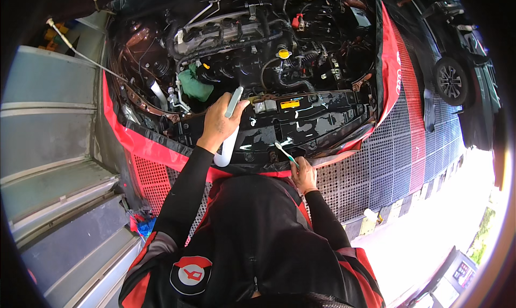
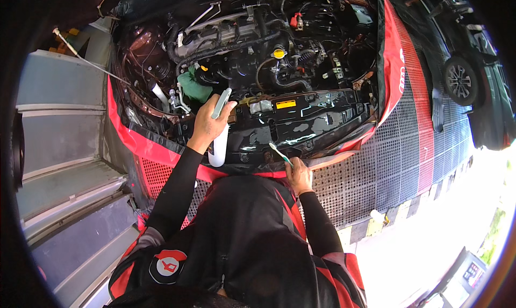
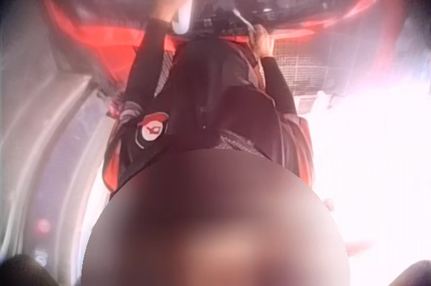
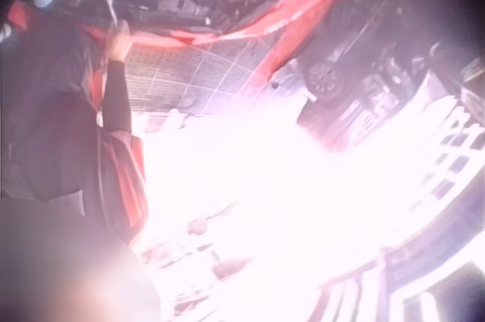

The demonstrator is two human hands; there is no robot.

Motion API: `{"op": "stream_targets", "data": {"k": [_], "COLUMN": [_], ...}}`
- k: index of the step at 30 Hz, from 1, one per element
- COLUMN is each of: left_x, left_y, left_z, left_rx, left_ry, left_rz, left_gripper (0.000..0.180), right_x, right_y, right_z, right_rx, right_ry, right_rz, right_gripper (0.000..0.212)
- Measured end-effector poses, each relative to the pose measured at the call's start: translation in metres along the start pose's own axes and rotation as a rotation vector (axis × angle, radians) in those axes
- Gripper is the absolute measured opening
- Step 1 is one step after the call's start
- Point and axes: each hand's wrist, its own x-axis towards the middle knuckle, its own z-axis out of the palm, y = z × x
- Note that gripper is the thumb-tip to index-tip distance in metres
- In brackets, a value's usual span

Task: The person sprays cleaning solution onto the engine bay and scrubs various components with a toothbrush. They repeatedly apply the solution and scrub different areas, including hoses, plastic covers, and metal parts, while the hood remains open and red protective covers are in place.

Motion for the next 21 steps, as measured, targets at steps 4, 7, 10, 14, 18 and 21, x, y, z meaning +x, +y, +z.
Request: {"op": "stream_targets", "data": {"k": [4,7,10,14,18,21], "left_x": [0.016,0.024,0.027,0.032,0.043,0.054], "left_y": [0.005,0.008,0.01,0.008,0.001,-0.001], "left_z": [0.007,0.011,0.014,0.015,0.017,0.023], "left_rx": [-0.097,-0.022,-0.069,-0.036,0.042,-0.134], "left_ry": [0.031,-0.011,0.043,0.018,0.016,0.139], "left_rz": [0.085,0.026,0.087,0.08,0.055,0.23], "left_gripper": [0.034,0.033,0.036,0.038,0.039,0.041], "right_x": [0.0,-0.001,-0.001,-0.001,-0.001,-0.001], "right_y": [-0.001,-0.002,-0.003,-0.003,-0.002,-0.001], "right_z": [-0.001,-0.001,-0.001,0.0,0.001,0.0], "right_rx": [0.023,0.032,0.021,0.024,0.017,0.011], "right_ry": [0.017,0.033,0.023,0.045,0.045,0.033], "right_rz": [0.008,-0.003,0.01,-0.009,-0.013,-0.018], "right_gripper": [0.02,0.02,0.019,0.02,0.02,0.019]}}
